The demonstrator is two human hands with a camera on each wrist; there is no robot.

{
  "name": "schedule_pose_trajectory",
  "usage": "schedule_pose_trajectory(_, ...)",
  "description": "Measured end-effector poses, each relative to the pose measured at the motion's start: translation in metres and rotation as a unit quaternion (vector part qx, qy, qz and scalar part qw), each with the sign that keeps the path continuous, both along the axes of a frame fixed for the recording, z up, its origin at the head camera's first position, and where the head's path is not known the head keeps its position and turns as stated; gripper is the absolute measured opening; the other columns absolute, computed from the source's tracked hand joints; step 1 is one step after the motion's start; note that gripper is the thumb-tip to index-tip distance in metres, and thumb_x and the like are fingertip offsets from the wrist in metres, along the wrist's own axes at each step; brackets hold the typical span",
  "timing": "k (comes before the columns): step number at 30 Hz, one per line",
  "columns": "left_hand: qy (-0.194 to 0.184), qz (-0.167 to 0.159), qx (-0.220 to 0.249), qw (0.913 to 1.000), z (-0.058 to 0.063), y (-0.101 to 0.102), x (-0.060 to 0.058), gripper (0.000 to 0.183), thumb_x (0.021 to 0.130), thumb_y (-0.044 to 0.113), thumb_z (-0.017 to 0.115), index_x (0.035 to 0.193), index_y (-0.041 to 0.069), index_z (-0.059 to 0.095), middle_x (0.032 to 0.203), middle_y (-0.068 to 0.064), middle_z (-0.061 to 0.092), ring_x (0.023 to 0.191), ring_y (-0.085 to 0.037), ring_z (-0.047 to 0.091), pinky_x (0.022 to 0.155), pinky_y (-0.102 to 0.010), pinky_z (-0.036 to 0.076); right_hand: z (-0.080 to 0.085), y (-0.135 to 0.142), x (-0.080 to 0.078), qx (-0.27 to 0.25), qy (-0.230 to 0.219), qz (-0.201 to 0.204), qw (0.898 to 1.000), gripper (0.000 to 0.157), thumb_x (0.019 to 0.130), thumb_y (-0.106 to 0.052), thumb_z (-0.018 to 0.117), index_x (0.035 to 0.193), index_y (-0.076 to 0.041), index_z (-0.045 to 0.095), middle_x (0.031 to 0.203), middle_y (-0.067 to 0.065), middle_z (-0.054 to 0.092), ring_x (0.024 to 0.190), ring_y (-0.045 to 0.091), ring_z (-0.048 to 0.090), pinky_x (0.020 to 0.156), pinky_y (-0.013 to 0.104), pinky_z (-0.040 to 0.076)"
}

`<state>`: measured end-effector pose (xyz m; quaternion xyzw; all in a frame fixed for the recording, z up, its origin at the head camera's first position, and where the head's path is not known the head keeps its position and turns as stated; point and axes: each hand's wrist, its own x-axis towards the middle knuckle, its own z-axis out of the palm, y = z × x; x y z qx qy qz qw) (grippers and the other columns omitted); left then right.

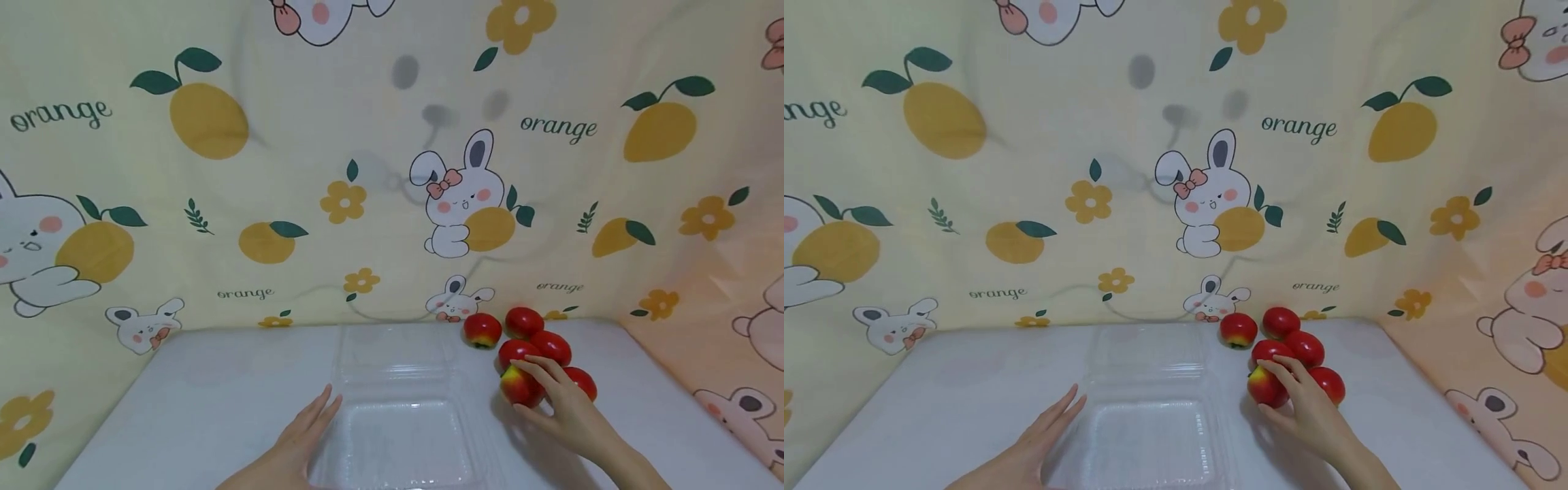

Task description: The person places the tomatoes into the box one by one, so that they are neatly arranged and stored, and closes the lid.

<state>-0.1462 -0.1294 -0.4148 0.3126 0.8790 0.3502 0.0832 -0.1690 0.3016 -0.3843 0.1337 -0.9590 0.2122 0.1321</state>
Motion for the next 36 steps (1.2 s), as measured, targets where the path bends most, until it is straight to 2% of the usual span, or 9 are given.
schedule_pose_trajectory(8, 0.085, -0.010, 0.004, 0.9963, -0.006, -0.001, 0.000, 0.111, 0.073, 0.065, 0.070, 0.155, 0.016, 0.014, 0.156, -0.027, 0.013, 0.133, -0.054, 0.027, 0.091, -0.074, 0.035, 0.005, -0.005, 0.002, -0.044, 0.007, 0.006, 0.999, 0.070, 0.067, -0.021, 0.087, 0.129, -0.014, 0.054, 0.125, 0.010, 0.049, 0.108, 0.030, 0.054, 0.069, 0.038, 0.060)
schedule_pose_trajectory(12, 0.051, -0.001, 0.000, 0.9987, -0.001, 0.001, 0.003, 0.112, 0.072, 0.059, 0.075, 0.155, 0.013, 0.015, 0.157, -0.025, 0.010, 0.136, -0.052, 0.023, 0.094, -0.074, 0.032, 0.008, -0.009, 0.004, -0.052, 0.017, 0.010, 0.998, 0.068, 0.067, -0.020, 0.087, 0.127, -0.014, 0.055, 0.124, 0.009, 0.050, 0.105, 0.028, 0.054, 0.067, 0.036, 0.060)
schedule_pose_trajectory(16, -0.003, 0.009, -0.003, 0.9999, 0.002, 0.003, 0.004, 0.112, 0.072, 0.053, 0.077, 0.154, 0.011, 0.015, 0.160, -0.022, 0.006, 0.139, -0.050, 0.018, 0.096, -0.076, 0.029, 0.013, -0.013, 0.003, -0.058, 0.014, 0.013, 0.998, 0.068, 0.067, -0.022, 0.088, 0.126, -0.013, 0.055, 0.123, 0.009, 0.052, 0.104, 0.026, 0.053, 0.063, 0.029, 0.057)
schedule_pose_trajectory(19, -0.030, 0.015, -0.004, 0.9994, 0.003, 0.005, 0.005, 0.111, 0.073, 0.051, 0.077, 0.155, 0.014, 0.013, 0.161, -0.017, 0.002, 0.141, -0.048, 0.015, 0.097, -0.077, 0.027, 0.016, -0.016, 0.002, -0.057, 0.015, 0.021, 0.998, 0.067, 0.067, -0.025, 0.087, 0.125, -0.013, 0.055, 0.122, 0.006, 0.054, 0.103, 0.023, 0.053, 0.065, 0.024, 0.056)
schedule_pose_trajectory(22, -0.021, 0.016, -0.002, 0.9997, 0.003, 0.006, 0.006, 0.111, 0.073, 0.052, 0.077, 0.155, 0.012, 0.013, 0.161, -0.018, 0.004, 0.141, -0.048, 0.016, 0.097, -0.076, 0.027, 0.018, -0.021, 0.000, -0.055, 0.025, 0.038, 0.997, 0.065, 0.067, -0.027, 0.087, 0.124, -0.015, 0.056, 0.121, 0.002, 0.056, 0.104, 0.020, 0.055, 0.070, 0.025, 0.057)
schedule_pose_trajectory(27, 0.030, 0.019, -0.007, 0.9994, 0.002, 0.008, 0.007, 0.112, 0.071, 0.058, 0.075, 0.154, 0.010, 0.016, 0.159, -0.020, 0.010, 0.140, -0.046, 0.022, 0.098, -0.072, 0.031, 0.026, -0.033, -0.003, -0.082, 0.023, 0.072, 0.994, 0.068, 0.066, -0.029, 0.088, 0.125, -0.019, 0.056, 0.123, 0.000, 0.058, 0.109, 0.021, 0.055, 0.074, 0.031, 0.059)
schedule_pose_trajectory(30, 0.027, 0.019, -0.013, 0.9994, 0.003, 0.007, 0.007, 0.113, 0.071, 0.060, 0.075, 0.155, 0.012, 0.015, 0.160, -0.019, 0.009, 0.140, -0.045, 0.022, 0.099, -0.072, 0.031, 0.030, -0.041, -0.005, -0.098, 0.011, 0.080, 0.992, 0.072, 0.065, -0.028, 0.089, 0.127, -0.021, 0.055, 0.126, -0.001, 0.058, 0.113, 0.023, 0.054, 0.076, 0.033, 0.059)
schedule_pose_trajectory(32, 0.010, 0.023, -0.013, 0.9996, 0.004, 0.007, 0.007, 0.114, 0.071, 0.060, 0.075, 0.155, 0.014, 0.014, 0.161, -0.017, 0.007, 0.142, -0.044, 0.020, 0.100, -0.072, 0.029, 0.032, -0.045, -0.006, -0.106, 0.005, 0.087, 0.991, 0.073, 0.064, -0.026, 0.089, 0.128, -0.022, 0.055, 0.126, -0.001, 0.059, 0.114, 0.023, 0.055, 0.077, 0.036, 0.059)
schedule_pose_trajectory(36, -0.008, 0.026, -0.015, 0.9995, 0.006, 0.007, 0.008, 0.115, 0.070, 0.060, 0.075, 0.155, 0.015, 0.012, 0.161, -0.014, 0.005, 0.143, -0.042, 0.018, 0.102, -0.071, 0.029, 0.035, -0.051, -0.007, -0.107, 0.002, 0.097, 0.990, 0.073, 0.063, -0.026, 0.090, 0.128, -0.024, 0.056, 0.125, -0.004, 0.061, 0.111, 0.021, 0.057, 0.078, 0.033, 0.059)
